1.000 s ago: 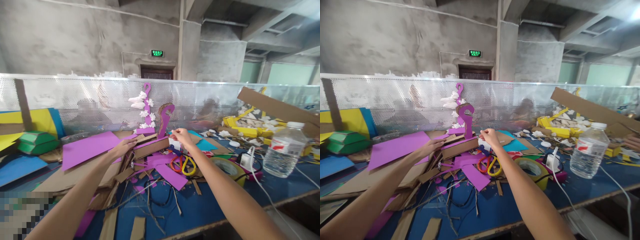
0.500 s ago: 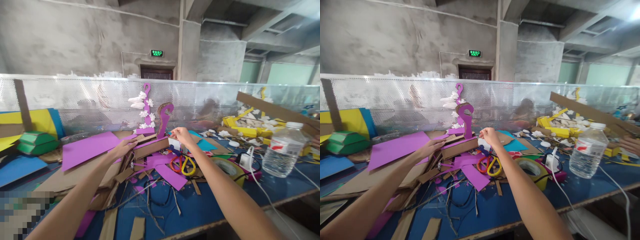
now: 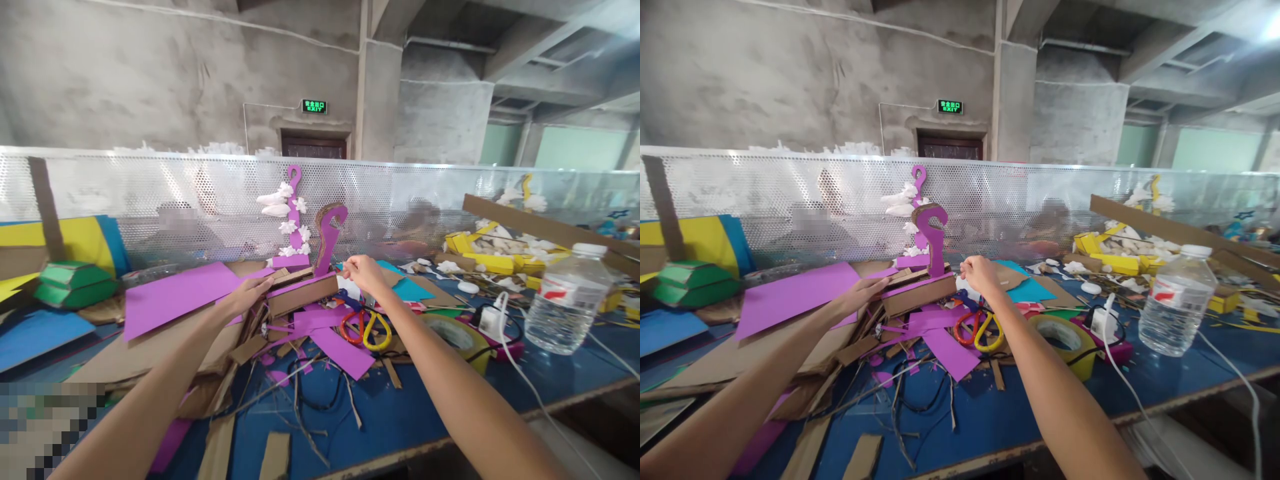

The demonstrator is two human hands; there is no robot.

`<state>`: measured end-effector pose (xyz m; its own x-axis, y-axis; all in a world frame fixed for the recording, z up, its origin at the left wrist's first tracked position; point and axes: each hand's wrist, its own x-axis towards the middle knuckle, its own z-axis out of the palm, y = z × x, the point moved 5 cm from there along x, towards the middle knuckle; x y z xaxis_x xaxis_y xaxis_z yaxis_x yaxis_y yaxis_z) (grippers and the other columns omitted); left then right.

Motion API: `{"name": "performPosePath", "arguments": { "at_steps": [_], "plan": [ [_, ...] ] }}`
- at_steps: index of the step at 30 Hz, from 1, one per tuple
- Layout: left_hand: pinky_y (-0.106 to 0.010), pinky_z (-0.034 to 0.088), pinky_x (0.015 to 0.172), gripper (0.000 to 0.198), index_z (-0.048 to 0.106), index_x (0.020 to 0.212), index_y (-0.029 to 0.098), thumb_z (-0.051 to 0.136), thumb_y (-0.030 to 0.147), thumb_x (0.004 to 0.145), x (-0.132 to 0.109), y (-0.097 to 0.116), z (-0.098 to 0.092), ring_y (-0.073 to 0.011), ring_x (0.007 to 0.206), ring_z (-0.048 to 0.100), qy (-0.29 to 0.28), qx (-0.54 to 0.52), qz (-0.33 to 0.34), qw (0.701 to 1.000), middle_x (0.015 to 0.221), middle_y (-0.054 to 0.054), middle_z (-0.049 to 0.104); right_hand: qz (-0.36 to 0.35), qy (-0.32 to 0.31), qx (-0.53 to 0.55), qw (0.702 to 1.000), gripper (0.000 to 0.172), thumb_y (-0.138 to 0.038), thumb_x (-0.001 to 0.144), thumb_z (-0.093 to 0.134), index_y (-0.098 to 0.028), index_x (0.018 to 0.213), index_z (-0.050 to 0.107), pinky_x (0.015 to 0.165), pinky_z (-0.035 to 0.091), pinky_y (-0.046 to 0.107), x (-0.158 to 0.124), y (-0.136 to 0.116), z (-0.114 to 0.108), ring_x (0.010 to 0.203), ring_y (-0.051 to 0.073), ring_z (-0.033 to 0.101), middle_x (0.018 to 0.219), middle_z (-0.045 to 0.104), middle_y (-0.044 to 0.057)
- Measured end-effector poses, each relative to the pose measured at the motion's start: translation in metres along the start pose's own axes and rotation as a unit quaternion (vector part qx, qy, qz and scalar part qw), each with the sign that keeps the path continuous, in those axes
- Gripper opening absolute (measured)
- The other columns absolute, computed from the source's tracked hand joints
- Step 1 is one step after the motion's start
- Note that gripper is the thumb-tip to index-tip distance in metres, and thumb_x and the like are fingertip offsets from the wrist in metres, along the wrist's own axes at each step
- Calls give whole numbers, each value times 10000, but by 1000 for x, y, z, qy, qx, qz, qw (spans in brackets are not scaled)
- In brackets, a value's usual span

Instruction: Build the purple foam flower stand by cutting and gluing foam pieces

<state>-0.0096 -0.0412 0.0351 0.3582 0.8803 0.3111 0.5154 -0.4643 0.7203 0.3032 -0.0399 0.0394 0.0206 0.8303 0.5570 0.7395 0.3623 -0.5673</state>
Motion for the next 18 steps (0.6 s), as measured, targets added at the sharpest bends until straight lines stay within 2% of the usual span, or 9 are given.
{"name": "performPosePath", "arguments": {
  "at_steps": [3,6,8,11,14,16,18],
  "plan": [
    [-450,363,1156,772,691,1284,211,565,776,773,-2,5,0,-357,1315,549,9,7,3,1000,1381,-59,632,-21,-23,4,999,222,-125,904,484,-193,868,692,664,414,243,0,-1,10,762,178,684,816,770,54],
    [-460,347,1167,771,683,1296,228,571,776,766,-1,3,2,-356,1330,536,17,15,6,1000,1403,-57,616,-63,-24,-33,997,250,-103,885,496,-191,1050,662,686,397,243,-3,-9,14,801,183,670,862,757,47],
    [-466,329,1175,768,662,1323,236,551,771,783,1,-3,4,-347,1345,523,22,16,6,1000,1424,-63,599,-79,-21,-73,994,261,-112,879,502,-192,1076,653,683,377,248,-7,-17,10,798,188,656,867,747,48],
    [-469,313,1182,766,662,1322,232,524,775,799,6,-13,4,-338,1355,514,37,9,8,999,1422,-75,601,-112,-15,-111,987,221,-125,862,504,-195,962,689,669,353,252,-14,-31,-5,779,183,632,874,737,53],
    [-454,319,1180,750,662,1321,245,505,775,813,9,-19,3,-326,1345,528,45,-1,16,999,1414,-63,610,-177,-99,-101,974,268,-143,858,503,-219,968,736,626,333,247,-25,-47,-8,654,150,571,793,720,22],
    [-451,325,1176,744,658,1324,248,485,774,827,10,-22,3,-322,1328,545,41,2,9,999,1399,-56,626,-204,-164,-87,961,354,-167,875,501,-243,1128,735,608,325,240,-33,-54,-3,602,134,531,762,711,8],
    [-455,339,1164,743,663,1317,244,472,774,832,11,-25,3,-323,1308,560,33,3,-3,999,1379,-57,643,-220,-209,-84,949,458,-186,896,491,-266,1312,663,585,309,238,-39,-59,5,559,123,487,742,701,1]
  ]
}}
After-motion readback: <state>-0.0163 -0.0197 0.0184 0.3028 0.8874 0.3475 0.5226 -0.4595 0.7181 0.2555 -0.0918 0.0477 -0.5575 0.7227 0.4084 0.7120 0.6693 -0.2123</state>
